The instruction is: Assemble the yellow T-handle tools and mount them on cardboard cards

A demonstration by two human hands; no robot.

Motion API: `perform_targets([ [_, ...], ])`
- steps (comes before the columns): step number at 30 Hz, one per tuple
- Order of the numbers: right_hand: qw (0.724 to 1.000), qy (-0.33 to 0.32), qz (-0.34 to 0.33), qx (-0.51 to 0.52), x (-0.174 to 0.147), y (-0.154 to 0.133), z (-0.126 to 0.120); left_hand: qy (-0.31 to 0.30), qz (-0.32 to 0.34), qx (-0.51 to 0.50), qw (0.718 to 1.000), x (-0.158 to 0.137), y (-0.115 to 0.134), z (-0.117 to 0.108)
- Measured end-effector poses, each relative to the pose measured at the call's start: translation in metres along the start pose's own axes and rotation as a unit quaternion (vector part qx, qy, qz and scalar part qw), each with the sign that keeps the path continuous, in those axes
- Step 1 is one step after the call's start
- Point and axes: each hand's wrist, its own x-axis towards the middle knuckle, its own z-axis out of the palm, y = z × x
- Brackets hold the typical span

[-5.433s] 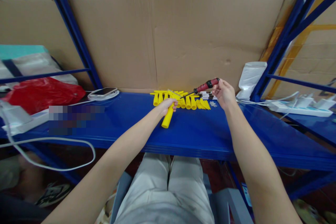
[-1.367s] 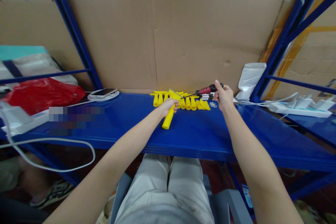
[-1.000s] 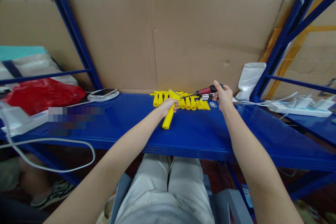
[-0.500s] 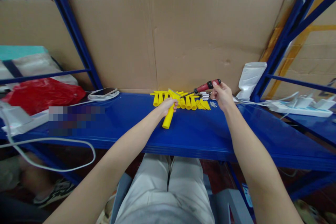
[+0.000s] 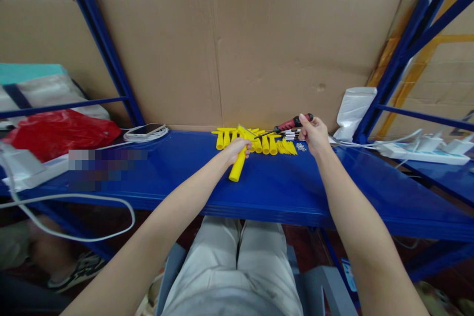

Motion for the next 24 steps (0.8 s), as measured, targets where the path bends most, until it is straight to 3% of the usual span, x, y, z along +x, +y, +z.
perform_targets([
  [13, 0.992, 0.106, -0.062, 0.017, 0.006, 0.010, 0.002, 0.005, 0.005, -0.011, 1.000, 0.001, 0.000, 0.001],
  [24, 0.993, -0.004, 0.014, -0.114, -0.006, 0.012, 0.010, 0.000, 0.004, -0.007, 1.000, 0.001, 0.001, 0.003],
])
